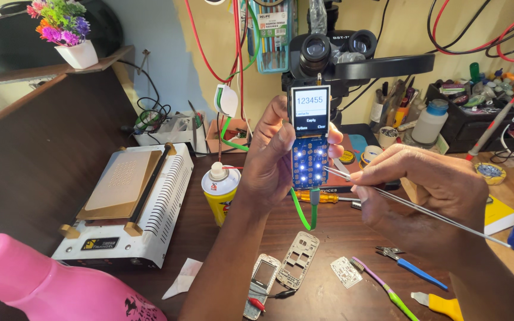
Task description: The person attaches power clips to a disassembled mobile phone mainboard, then holds the board and uses tweezers to press keypad buttons, navigating the phone's menus as the screen powers on and displays different interfaces.
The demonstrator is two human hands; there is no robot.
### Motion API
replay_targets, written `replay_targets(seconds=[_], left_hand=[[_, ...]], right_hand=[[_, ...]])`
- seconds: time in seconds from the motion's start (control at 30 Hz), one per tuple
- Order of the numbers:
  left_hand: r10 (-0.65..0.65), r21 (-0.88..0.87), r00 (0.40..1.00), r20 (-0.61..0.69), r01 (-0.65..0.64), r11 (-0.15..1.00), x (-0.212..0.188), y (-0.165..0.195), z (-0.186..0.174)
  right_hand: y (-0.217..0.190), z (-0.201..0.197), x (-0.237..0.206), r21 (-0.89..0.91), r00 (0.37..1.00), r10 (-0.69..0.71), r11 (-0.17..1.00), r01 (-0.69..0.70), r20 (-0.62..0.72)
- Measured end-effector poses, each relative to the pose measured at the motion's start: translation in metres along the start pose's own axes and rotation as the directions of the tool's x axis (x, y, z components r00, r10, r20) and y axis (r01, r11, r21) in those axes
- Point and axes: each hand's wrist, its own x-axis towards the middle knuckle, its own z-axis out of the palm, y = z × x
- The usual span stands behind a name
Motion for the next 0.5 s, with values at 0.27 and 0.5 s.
replay_targets(seconds=[0.27, 0.5], left_hand=[[0.003, 0.009, 1.0, 0.002, -0.003, 1.0, -0.001, 0.001, 0.0], [0.002, 0.005, 1.0, 0.001, -0.002, 1.0, -0.001, 0.0, 0.001]], right_hand=[[-0.005, 0.002, 0.002, -0.027, 1.0, 0.018, 0.999, -0.018, -0.004], [-0.012, 0.005, 0.006, -0.157, 1.0, -0.024, 0.987, 0.022, -0.009]])
